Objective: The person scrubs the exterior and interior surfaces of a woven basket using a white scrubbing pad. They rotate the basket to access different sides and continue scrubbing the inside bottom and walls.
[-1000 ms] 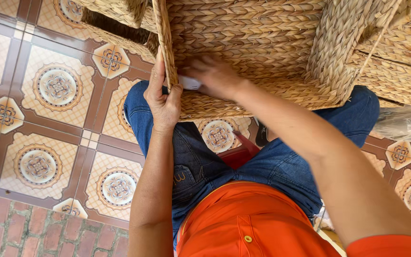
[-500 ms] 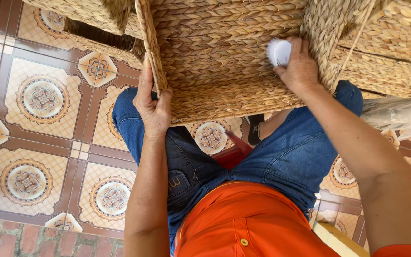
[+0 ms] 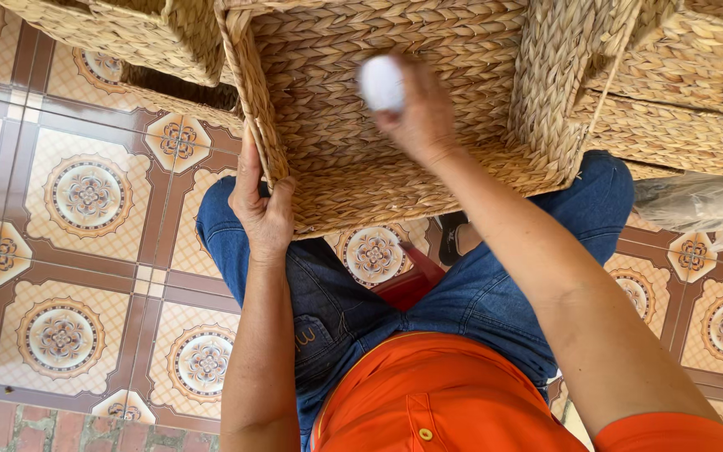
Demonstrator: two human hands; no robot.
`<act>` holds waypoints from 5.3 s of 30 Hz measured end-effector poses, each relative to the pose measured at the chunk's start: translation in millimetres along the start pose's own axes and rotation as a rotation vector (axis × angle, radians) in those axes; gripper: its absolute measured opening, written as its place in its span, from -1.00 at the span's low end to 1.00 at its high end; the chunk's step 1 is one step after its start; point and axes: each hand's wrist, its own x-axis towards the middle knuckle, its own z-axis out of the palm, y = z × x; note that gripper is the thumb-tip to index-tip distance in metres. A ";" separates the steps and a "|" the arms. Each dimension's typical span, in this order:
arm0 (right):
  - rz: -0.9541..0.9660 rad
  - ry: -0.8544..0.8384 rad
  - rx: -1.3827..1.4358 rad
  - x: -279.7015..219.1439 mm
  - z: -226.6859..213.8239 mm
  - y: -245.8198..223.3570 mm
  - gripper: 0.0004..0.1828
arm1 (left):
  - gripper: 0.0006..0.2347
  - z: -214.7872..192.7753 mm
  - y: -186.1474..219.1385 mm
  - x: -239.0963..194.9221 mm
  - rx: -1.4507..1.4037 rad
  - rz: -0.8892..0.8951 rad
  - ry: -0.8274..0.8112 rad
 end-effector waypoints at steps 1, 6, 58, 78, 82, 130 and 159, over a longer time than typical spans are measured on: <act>0.101 0.025 -0.037 1.4 -9.1 24.4 -0.03 | -0.30 -0.7 0.0 0.1 -0.012 -0.006 -0.003; 0.458 0.370 -0.017 -0.5 -40.5 114.1 -0.06 | -0.29 -1.5 3.1 3.3 0.104 0.032 -0.037; 0.603 0.380 0.052 33.9 -0.6 52.3 -0.06 | -0.30 2.4 -1.5 2.4 0.007 -0.031 -0.010; 0.616 0.070 0.069 -6.9 -70.5 87.9 -0.06 | -0.26 1.5 3.7 4.9 0.054 -0.014 -0.006; 0.452 0.019 0.025 -3.1 -30.9 19.0 0.04 | -0.27 1.4 1.6 3.2 0.122 -0.007 -0.002; 0.415 -0.290 -0.001 -31.8 -36.9 -16.3 -0.03 | -0.28 7.6 1.4 -7.9 -0.050 -0.120 -0.016; 0.517 -0.042 0.097 1.3 -47.3 47.9 -0.02 | -0.30 8.7 0.1 -1.9 -0.003 -0.014 -0.005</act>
